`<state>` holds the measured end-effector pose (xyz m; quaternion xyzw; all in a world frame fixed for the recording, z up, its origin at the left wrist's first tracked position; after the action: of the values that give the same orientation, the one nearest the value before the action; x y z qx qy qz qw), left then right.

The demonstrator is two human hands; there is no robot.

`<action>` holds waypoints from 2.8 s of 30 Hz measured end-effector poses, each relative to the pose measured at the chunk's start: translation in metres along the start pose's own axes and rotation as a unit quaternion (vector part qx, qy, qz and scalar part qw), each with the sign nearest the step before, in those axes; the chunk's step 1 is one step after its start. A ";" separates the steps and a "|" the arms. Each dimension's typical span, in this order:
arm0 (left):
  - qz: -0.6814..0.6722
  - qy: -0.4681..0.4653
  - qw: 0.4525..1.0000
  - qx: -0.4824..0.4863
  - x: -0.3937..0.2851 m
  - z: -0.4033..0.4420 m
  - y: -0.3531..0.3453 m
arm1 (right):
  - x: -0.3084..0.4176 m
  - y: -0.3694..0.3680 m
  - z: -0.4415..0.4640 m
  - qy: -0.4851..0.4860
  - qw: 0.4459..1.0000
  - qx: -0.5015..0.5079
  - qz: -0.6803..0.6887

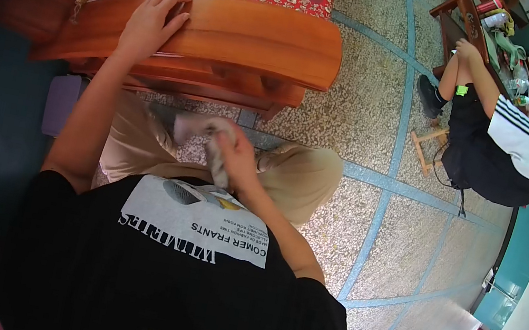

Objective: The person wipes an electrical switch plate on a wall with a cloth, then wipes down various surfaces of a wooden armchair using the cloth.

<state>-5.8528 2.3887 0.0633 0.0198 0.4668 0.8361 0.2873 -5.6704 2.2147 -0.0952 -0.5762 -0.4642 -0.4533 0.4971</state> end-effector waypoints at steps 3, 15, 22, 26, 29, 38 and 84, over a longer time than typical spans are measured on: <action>0.005 -0.008 1.000 -0.014 0.004 -0.001 -0.001 | 0.008 0.045 0.010 -0.250 0.943 -0.134 0.174; 0.010 -0.015 1.000 -0.016 0.006 0.001 -0.003 | -0.043 0.101 0.065 -0.249 0.777 -0.405 0.413; 0.040 -0.014 0.999 -0.013 0.002 0.000 -0.002 | -0.150 0.039 0.129 -0.028 0.661 0.282 0.695; 0.041 -0.019 0.998 -0.033 -0.005 0.000 0.001 | -0.070 -0.012 0.093 -0.398 0.728 -0.245 0.501; 0.043 -0.026 0.998 -0.032 -0.007 0.001 0.000 | -0.045 0.000 0.079 -0.366 0.735 -0.279 0.498; 0.069 -0.032 0.997 -0.034 -0.004 0.001 -0.006 | -0.078 -0.047 0.095 -0.344 0.833 -0.091 0.424; 0.072 -0.017 0.997 0.036 -0.009 0.006 0.000 | -0.203 -0.049 0.100 -0.421 0.856 -0.164 0.253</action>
<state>-5.8434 2.3884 0.0688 0.0781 0.4891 0.8367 0.2338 -5.7443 2.3002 -0.2967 -0.8827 -0.3863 -0.0955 0.2501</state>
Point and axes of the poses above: each hand's wrist, its own z-axis towards the middle knuckle, its own y-axis out of the back of the hand, x = y × z, the point moved 1 cm from there along z, towards the middle knuckle, and after that the axes turned 9 degrees about -x, right-handed, at the moved point
